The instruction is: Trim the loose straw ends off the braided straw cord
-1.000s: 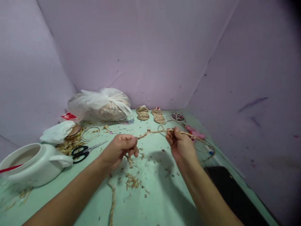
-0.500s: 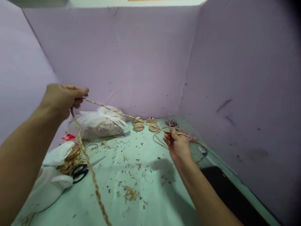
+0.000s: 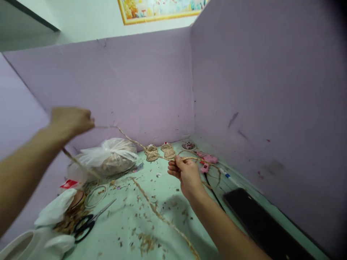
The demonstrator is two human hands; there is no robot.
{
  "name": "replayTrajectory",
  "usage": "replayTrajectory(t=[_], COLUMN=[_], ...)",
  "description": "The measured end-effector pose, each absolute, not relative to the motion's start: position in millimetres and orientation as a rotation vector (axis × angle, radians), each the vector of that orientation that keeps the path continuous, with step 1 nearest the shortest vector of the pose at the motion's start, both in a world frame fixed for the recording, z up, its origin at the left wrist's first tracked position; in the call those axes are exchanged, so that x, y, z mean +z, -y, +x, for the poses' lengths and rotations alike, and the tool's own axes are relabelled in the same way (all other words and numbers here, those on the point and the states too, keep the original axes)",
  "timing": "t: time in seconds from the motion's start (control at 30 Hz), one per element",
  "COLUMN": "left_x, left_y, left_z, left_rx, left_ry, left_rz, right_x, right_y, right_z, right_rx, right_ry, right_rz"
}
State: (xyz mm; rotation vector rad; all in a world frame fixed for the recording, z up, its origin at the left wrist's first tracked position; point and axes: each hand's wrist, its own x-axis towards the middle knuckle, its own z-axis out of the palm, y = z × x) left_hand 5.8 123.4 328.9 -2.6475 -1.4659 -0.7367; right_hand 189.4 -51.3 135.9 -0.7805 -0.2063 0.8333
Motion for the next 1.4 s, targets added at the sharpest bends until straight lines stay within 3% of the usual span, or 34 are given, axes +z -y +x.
replayTrajectory(t=[0.1,0.3,0.4,0.53,0.67,0.83,1.1,1.27,1.4], left_x=[263,155,130,115,109,109,92,89,93], left_y=[-94,-25,-14,-14,-15,-17,-22,-20,-20], left_z=[16,34,37,35,31,31,43,46,44], left_rx=[-0.478,-1.178,-1.314,-1.484,-1.353,-1.073,-1.324,-1.443,-1.349], left_ry=[1.5,0.961,1.058,1.055,0.986,1.477,1.844,2.164,2.076], left_rz=[-2.535,-3.137,-3.224,-3.143,-3.17,-3.386,-3.751,-3.583,-3.713], right_x=[126,113,112,110,99,95,100,87,86], right_y=[48,48,49,48,44,43,45,41,42], right_z=[181,164,159,156,154,151,162,154,154], right_rx=[0.882,1.109,1.169,1.227,1.129,1.121,1.436,1.261,1.063], right_ry=[0.273,0.374,0.355,0.338,0.348,0.338,0.01,0.353,0.477], right_rz=[-0.881,-0.928,-0.923,-0.962,-1.062,-1.029,-0.891,-1.009,-1.24])
